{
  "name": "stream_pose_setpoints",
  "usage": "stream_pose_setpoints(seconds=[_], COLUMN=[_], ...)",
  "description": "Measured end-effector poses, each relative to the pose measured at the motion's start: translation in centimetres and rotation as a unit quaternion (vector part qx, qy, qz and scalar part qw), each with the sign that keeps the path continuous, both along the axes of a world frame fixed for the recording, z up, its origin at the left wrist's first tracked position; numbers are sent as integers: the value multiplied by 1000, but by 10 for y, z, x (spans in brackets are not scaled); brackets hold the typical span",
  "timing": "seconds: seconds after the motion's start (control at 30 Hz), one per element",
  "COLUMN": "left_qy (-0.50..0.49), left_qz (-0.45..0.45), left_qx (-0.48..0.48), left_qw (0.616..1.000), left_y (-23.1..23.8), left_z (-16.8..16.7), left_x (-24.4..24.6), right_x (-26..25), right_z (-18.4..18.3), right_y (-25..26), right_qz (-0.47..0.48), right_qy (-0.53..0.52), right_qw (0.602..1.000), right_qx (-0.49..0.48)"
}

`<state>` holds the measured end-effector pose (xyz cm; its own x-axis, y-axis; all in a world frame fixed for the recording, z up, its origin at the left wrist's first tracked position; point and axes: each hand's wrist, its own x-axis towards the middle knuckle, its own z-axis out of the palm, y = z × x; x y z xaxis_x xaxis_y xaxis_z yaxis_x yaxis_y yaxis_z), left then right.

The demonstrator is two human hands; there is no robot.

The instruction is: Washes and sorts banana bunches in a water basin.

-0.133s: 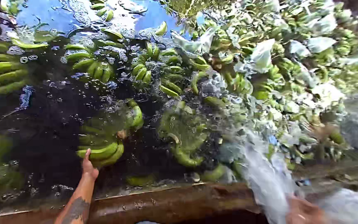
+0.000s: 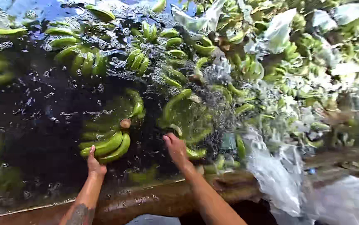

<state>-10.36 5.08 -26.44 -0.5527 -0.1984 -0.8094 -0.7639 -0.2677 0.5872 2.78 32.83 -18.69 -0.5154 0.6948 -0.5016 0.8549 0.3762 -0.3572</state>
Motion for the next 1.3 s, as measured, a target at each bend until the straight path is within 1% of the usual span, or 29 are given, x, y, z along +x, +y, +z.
stream_pose_setpoints(seconds=[0.03,0.07,0.1,0.2,0.3,0.37,0.4,0.43,0.5,0.53,0.57,0.63,0.67,0.73,0.77,0.8,0.83,0.87,0.93,0.97,1.0,1.03,1.07,1.13,1.17,1.2,1.23,1.3], left_qy=[1,-2,-8,-21,-5,21,37,56,76,72,65,64,69,72,64,50,38,25,-2,-10,-18,-25,-32,-39,-35,-32,-29,-28], left_qz=[12,20,23,24,30,28,23,16,-10,-20,-23,-23,-28,-59,-72,-80,-85,-82,-75,-69,-63,-59,-58,-54,-57,-57,-55,-46], left_qx=[-2,-4,-8,-31,-60,-78,-82,-83,-76,-73,-70,-59,-50,-34,-30,-24,-19,-14,-6,0,8,16,25,43,49,49,48,52], left_qw=[1000,1000,1000,999,998,996,996,995,994,994,995,996,996,995,995,995,996,996,997,998,998,998,998,997,997,997,997,997], left_y=[6,10,13,25,45,58,58,53,37,32,30,35,36,34,32,30,30,31,32,32,31,29,27,19,15,12,9,12], left_z=[5,8,10,21,28,27,25,21,17,19,22,27,28,26,26,26,28,31,41,46,50,52,52,49,49,50,50,48], left_x=[1,2,3,5,9,18,25,30,34,38,44,48,45,33,29,26,22,18,9,6,4,2,2,4,4,6,8,18], right_x=[-47,-77,-96,-122,-138,-132,-117,-99,-74,-67,-62,-59,-53,-35,-27,-22,-22,-29,-49,-59,-66,-69,-69,-63,-62,-63,-66,-66], right_z=[-14,-23,-31,-45,-53,-58,-61,-60,-55,-53,-52,-49,-40,-9,4,9,6,0,-16,-24,-35,-47,-55,-55,-50,-45,-42,-49], right_y=[-13,-19,-22,-21,-20,-32,-37,-37,-31,-33,-38,-46,-46,-44,-38,-30,-19,-8,0,-2,-8,-18,-33,-58,-62,-58,-53,-50], right_qz=[69,114,142,190,191,141,111,90,53,29,14,17,39,104,119,119,120,123,148,166,174,162,134,76,75,92,112,110], right_qy=[-10,-26,-42,-85,-111,-102,-79,-48,-9,10,29,41,42,72,77,74,49,9,-46,-52,-31,5,32,57,46,21,1,3], right_qw=[996,990,986,977,975,982,982,976,949,941,942,948,938,905,908,931,959,978,986,984,984,987,990,992,989,988,987,989], right_qx=[-52,-76,-79,-50,-32,-80,-133,-194,-309,-337,-333,-314,-342,-406,-395,-337,-253,-170,-62,-28,-2,10,-6,-87,-116,-126,-115,-96])
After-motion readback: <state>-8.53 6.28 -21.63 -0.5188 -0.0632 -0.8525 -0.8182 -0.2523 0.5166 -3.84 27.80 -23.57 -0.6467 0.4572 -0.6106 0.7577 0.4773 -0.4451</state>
